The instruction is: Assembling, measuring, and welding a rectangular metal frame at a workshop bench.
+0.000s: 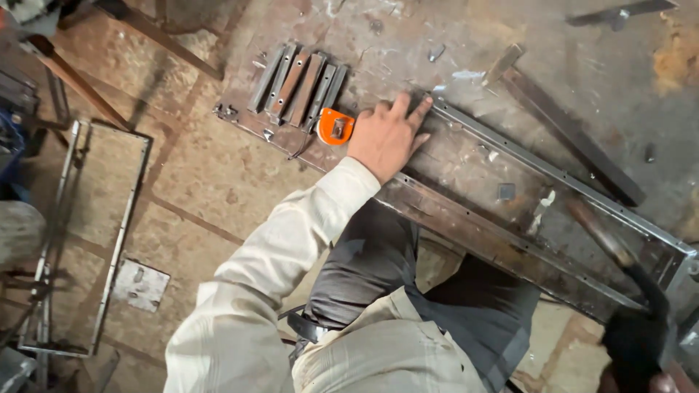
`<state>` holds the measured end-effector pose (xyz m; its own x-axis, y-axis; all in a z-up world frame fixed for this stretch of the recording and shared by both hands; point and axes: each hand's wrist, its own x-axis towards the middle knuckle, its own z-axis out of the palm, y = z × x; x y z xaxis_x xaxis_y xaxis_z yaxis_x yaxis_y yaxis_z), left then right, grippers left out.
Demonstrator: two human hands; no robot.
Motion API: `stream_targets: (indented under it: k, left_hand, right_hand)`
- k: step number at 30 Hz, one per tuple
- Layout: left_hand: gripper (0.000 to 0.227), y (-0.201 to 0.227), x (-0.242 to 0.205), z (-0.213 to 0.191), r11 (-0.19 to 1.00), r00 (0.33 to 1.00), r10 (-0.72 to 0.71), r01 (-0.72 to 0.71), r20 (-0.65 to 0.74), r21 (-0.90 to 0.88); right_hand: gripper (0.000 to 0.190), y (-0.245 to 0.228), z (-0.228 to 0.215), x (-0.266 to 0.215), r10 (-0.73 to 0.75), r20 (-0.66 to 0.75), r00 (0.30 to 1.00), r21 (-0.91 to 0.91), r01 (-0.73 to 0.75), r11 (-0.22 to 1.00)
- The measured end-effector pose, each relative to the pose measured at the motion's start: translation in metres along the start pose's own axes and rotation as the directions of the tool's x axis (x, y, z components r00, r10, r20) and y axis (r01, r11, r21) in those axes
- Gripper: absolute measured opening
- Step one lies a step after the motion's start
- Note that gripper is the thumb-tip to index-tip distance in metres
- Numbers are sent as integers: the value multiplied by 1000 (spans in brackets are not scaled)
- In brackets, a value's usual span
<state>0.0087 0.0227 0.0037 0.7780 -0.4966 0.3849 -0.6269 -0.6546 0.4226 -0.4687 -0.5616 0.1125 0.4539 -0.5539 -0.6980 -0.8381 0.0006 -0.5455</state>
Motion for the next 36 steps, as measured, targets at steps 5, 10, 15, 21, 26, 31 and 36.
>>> stream_targets:
  k: [5,10,15,21,26,31,36]
  left_hand:
    - [62,-1,6,-9,999,988,-2,10,154,-48]
    - [57,7,-31,-4,969,987,-159,152,-18,-192]
    - [27,15,-39,2,926,960,-280,266,-14,-267]
    - [21,13,-40,15,936,972,-226,199,-64,-291]
    - [20,13,-37,8,939,976,-216,205,-10,-276]
    - [20,13,-39,15,944,973,-215,187,-77,-271]
    - [20,13,-38,15,944,972,-220,190,-87,-271]
  right_hand:
    - [52,-108,226,-120,94,101,990,64,-101,993]
    - [58,-198,286,-133,-32,47,998,-218,42,975]
    - [49,-268,363,-129,-108,74,991,-268,124,955]
    - [46,-280,403,-118,-303,131,944,-265,328,907]
    - [42,-286,419,-117,-279,119,953,-266,301,916]
    - [44,-289,421,-115,-264,123,957,-253,288,924]
    - [46,-293,422,-116,-275,165,947,-288,313,905]
